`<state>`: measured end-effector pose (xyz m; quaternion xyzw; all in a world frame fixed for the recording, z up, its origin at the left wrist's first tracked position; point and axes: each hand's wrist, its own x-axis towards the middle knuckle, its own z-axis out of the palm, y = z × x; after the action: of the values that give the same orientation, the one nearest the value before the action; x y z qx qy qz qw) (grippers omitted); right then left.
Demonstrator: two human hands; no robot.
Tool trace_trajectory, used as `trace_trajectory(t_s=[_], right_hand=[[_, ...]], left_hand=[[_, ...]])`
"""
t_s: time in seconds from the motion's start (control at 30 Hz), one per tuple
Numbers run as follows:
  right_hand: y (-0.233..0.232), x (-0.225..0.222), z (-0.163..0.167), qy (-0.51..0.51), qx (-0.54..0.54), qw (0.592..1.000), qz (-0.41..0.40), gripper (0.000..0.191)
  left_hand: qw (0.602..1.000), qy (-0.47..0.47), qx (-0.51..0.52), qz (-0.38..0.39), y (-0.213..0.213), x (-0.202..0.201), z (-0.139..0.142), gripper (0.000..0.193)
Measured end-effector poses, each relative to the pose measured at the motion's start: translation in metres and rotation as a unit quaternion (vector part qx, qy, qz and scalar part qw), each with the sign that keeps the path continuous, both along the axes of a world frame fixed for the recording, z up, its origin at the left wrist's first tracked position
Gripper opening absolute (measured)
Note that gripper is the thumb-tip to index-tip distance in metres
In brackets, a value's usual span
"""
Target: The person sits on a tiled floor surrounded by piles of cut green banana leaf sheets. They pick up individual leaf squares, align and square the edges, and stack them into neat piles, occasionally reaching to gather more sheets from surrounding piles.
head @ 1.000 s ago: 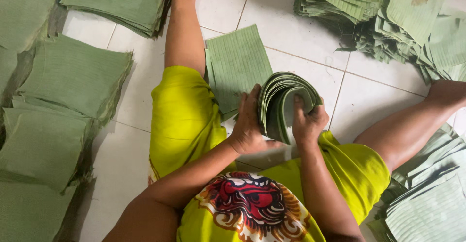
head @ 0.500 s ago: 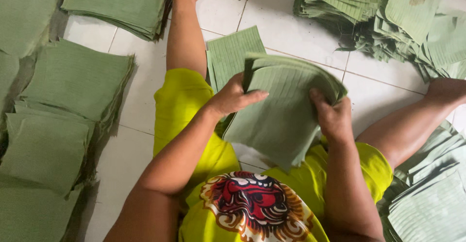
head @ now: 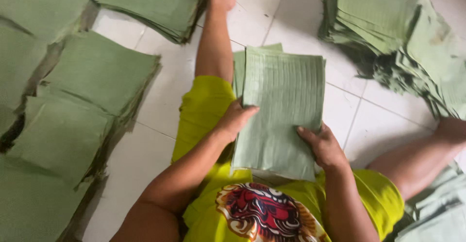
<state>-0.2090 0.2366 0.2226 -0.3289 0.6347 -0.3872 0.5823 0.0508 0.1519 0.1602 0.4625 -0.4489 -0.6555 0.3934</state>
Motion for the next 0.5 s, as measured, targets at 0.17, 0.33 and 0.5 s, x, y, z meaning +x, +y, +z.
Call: trace_trajectory(t_s=[0.17, 0.33, 0.5], right_hand=[[-0.019, 0.046, 0.002, 0.103, -0.027, 0.99, 0.096, 0.038], [-0.06, 0.092, -0.025, 0.062, 0.03, 0.991, 0.115, 0.041], [-0.095, 0.121, -0.063, -0.057, 0.07, 0.987, 0.133, 0.039]], left_hand=[[0.965, -0.194, -0.174, 0.005, 0.028, 0.051, 0.023, 0.038], [0.959, -0.208, -0.16, 0.104, -0.003, 0.111, 0.026, 0.034], [0.938, -0.11, -0.164, 0.285, -0.094, 0.186, 0.001, 0.034]])
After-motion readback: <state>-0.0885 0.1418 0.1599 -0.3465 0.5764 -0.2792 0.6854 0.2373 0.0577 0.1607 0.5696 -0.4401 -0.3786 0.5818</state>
